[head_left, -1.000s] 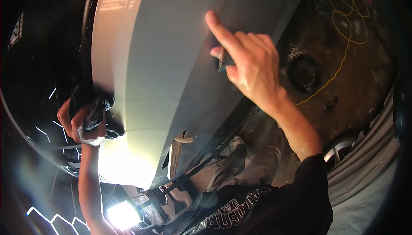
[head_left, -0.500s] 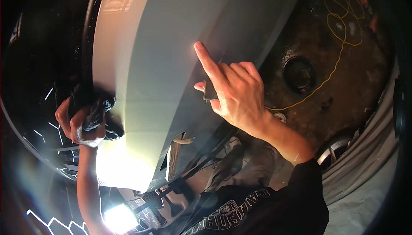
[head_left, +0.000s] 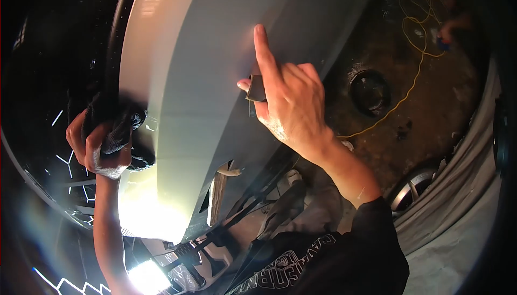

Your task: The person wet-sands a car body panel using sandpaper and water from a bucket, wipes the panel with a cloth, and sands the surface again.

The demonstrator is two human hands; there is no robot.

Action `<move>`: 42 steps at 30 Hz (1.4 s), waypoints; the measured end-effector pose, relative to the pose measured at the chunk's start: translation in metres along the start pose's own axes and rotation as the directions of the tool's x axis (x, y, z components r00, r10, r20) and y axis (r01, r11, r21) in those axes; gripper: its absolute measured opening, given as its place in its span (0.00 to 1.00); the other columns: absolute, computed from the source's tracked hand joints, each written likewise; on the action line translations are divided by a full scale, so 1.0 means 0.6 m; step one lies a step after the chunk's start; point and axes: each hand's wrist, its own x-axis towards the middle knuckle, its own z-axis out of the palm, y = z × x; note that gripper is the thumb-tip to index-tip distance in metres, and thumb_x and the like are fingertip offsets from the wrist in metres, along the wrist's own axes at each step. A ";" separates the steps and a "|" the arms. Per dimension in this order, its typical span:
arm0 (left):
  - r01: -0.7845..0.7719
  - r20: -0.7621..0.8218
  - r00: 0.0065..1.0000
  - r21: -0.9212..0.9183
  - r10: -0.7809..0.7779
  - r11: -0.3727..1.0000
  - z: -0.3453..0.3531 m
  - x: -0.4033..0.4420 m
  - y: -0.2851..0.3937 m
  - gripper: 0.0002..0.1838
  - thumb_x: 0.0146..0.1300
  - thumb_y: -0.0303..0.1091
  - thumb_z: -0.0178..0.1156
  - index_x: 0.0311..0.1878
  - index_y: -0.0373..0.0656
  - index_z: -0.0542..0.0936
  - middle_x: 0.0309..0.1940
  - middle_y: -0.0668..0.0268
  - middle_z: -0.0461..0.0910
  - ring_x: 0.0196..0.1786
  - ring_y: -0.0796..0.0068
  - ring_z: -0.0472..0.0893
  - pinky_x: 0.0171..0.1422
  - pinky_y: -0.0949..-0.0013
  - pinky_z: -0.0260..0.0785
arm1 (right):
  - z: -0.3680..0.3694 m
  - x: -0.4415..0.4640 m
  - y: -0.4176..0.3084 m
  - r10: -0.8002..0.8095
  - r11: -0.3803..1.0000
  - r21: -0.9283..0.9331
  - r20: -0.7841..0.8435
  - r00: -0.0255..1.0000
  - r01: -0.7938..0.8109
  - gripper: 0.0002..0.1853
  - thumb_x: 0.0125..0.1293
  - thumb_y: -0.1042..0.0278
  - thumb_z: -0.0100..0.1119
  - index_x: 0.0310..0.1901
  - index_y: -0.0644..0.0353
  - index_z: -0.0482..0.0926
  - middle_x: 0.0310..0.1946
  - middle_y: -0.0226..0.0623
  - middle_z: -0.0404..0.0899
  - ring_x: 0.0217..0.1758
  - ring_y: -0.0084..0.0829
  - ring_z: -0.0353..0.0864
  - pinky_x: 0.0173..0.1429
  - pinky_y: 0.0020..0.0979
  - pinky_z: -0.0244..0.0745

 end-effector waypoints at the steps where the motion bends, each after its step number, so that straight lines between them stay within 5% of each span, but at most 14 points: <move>1: -0.008 -0.001 1.000 0.002 0.008 1.000 0.002 -0.001 -0.002 0.18 0.40 0.30 0.75 0.37 0.44 0.81 0.45 0.50 0.83 0.46 0.54 0.82 0.52 0.57 0.70 | 0.001 -0.013 -0.007 -0.005 1.000 -0.015 0.041 0.999 0.006 0.56 0.43 0.72 0.78 0.76 0.61 0.59 0.23 0.28 0.77 0.25 0.32 0.75 0.41 0.36 0.67; 4: -0.006 -0.004 1.000 0.019 0.006 1.000 0.001 -0.009 -0.009 0.21 0.32 0.37 0.70 0.36 0.44 0.82 0.46 0.52 0.84 0.46 0.53 0.82 0.54 0.55 0.69 | 0.003 -0.018 -0.014 -0.020 1.000 -0.012 0.080 0.997 0.021 0.53 0.47 0.69 0.77 0.76 0.60 0.59 0.22 0.30 0.76 0.25 0.33 0.76 0.40 0.36 0.67; 8: 0.012 -0.013 1.000 0.027 -0.012 1.000 -0.001 -0.004 -0.005 0.21 0.31 0.39 0.70 0.36 0.46 0.83 0.46 0.54 0.84 0.46 0.54 0.82 0.54 0.56 0.69 | -0.004 0.020 -0.002 -0.046 0.984 -0.176 -0.114 0.992 0.026 0.42 0.61 0.63 0.71 0.75 0.58 0.61 0.22 0.34 0.77 0.25 0.36 0.77 0.38 0.37 0.67; 14: 0.070 -0.021 0.997 0.002 -0.070 0.998 -0.009 0.000 0.000 0.22 0.31 0.42 0.69 0.36 0.48 0.85 0.48 0.61 0.83 0.48 0.57 0.81 0.55 0.58 0.68 | -0.025 -0.073 -0.048 0.098 0.995 -0.032 0.141 0.985 -0.094 0.33 0.68 0.61 0.65 0.73 0.52 0.67 0.26 0.41 0.80 0.28 0.40 0.79 0.40 0.40 0.72; 16: 0.083 -0.009 0.996 -0.015 -0.084 0.996 -0.016 0.002 0.001 0.23 0.30 0.39 0.71 0.38 0.50 0.85 0.50 0.65 0.82 0.51 0.60 0.81 0.56 0.58 0.69 | -0.050 -0.118 -0.043 0.370 0.919 0.024 0.284 0.884 -0.393 0.24 0.72 0.60 0.59 0.69 0.49 0.73 0.34 0.46 0.84 0.35 0.45 0.83 0.46 0.40 0.75; 18: 0.080 -0.026 0.996 -0.024 -0.080 0.997 -0.018 0.000 0.000 0.23 0.32 0.39 0.72 0.39 0.52 0.85 0.50 0.68 0.82 0.53 0.63 0.80 0.58 0.58 0.68 | -0.062 -0.197 -0.015 0.458 0.876 0.051 0.224 0.860 -0.480 0.19 0.74 0.61 0.55 0.64 0.51 0.76 0.47 0.48 0.85 0.49 0.52 0.84 0.57 0.42 0.76; 22: 0.103 -0.033 0.994 -0.036 -0.104 0.994 -0.020 -0.010 0.004 0.22 0.38 0.38 0.73 0.43 0.54 0.84 0.53 0.72 0.80 0.55 0.65 0.79 0.59 0.59 0.69 | -0.085 -0.443 0.059 0.558 0.827 -0.017 0.156 0.815 -0.562 0.16 0.75 0.63 0.51 0.60 0.53 0.78 0.55 0.49 0.82 0.61 0.49 0.80 0.63 0.41 0.73; 26: 0.033 -0.083 0.996 -0.035 -0.036 0.999 -0.014 -0.037 0.001 0.26 0.47 0.36 0.72 0.53 0.64 0.83 0.57 0.71 0.78 0.59 0.67 0.76 0.61 0.59 0.67 | -0.148 -0.662 0.013 0.682 0.732 -0.126 0.161 0.714 -0.670 0.17 0.78 0.61 0.47 0.60 0.57 0.79 0.53 0.46 0.83 0.58 0.42 0.82 0.63 0.35 0.72; 29: -0.033 0.042 0.999 0.050 0.031 0.998 -0.047 -0.086 0.024 0.30 0.48 0.36 0.74 0.57 0.72 0.81 0.61 0.72 0.74 0.63 0.68 0.72 0.63 0.59 0.66 | -0.181 -0.787 -0.032 0.674 0.733 -0.214 0.096 0.732 -0.646 0.17 0.78 0.60 0.47 0.59 0.57 0.80 0.51 0.44 0.84 0.57 0.39 0.82 0.63 0.34 0.71; 31: -0.075 0.085 0.994 0.028 0.072 0.997 -0.083 -0.143 0.039 0.25 0.46 0.38 0.74 0.51 0.66 0.84 0.56 0.72 0.75 0.61 0.68 0.72 0.60 0.60 0.66 | -0.185 -0.852 -0.064 0.804 0.583 -0.203 0.003 0.594 -0.787 0.16 0.78 0.61 0.48 0.58 0.57 0.80 0.50 0.44 0.84 0.56 0.38 0.82 0.63 0.34 0.71; 34: -0.079 0.161 0.983 -0.046 0.086 0.996 -0.143 -0.260 0.066 0.23 0.43 0.43 0.75 0.48 0.61 0.86 0.53 0.71 0.74 0.60 0.68 0.71 0.58 0.60 0.64 | -0.147 -0.895 -0.124 0.837 0.516 -0.200 -0.086 0.540 -0.833 0.16 0.77 0.63 0.48 0.58 0.54 0.81 0.50 0.45 0.84 0.55 0.38 0.82 0.64 0.34 0.71; 36: -0.085 0.180 0.978 -0.104 0.103 0.991 -0.179 -0.348 0.085 0.24 0.43 0.44 0.76 0.48 0.61 0.85 0.54 0.70 0.74 0.60 0.67 0.71 0.59 0.59 0.63 | -0.096 -0.922 -0.127 0.815 0.543 -0.230 -0.088 0.573 -0.808 0.16 0.78 0.61 0.48 0.59 0.52 0.81 0.50 0.43 0.85 0.53 0.35 0.82 0.58 0.33 0.75; 38: -0.059 0.229 0.969 -0.157 0.094 0.986 -0.213 -0.427 0.103 0.25 0.43 0.46 0.76 0.49 0.60 0.85 0.55 0.69 0.74 0.61 0.67 0.70 0.59 0.58 0.63 | -0.034 -0.945 -0.111 0.788 0.614 -0.034 -0.036 0.615 -0.788 0.18 0.78 0.57 0.49 0.62 0.50 0.79 0.47 0.40 0.85 0.52 0.32 0.82 0.49 0.31 0.78; 42: -0.100 0.162 0.979 -0.143 0.123 0.985 -0.257 -0.568 0.119 0.25 0.44 0.52 0.75 0.49 0.60 0.84 0.53 0.70 0.75 0.60 0.69 0.71 0.60 0.55 0.64 | 0.067 -0.931 -0.139 0.700 0.710 -0.065 -0.038 0.713 -0.701 0.20 0.79 0.53 0.48 0.64 0.50 0.78 0.45 0.37 0.83 0.45 0.29 0.81 0.39 0.28 0.77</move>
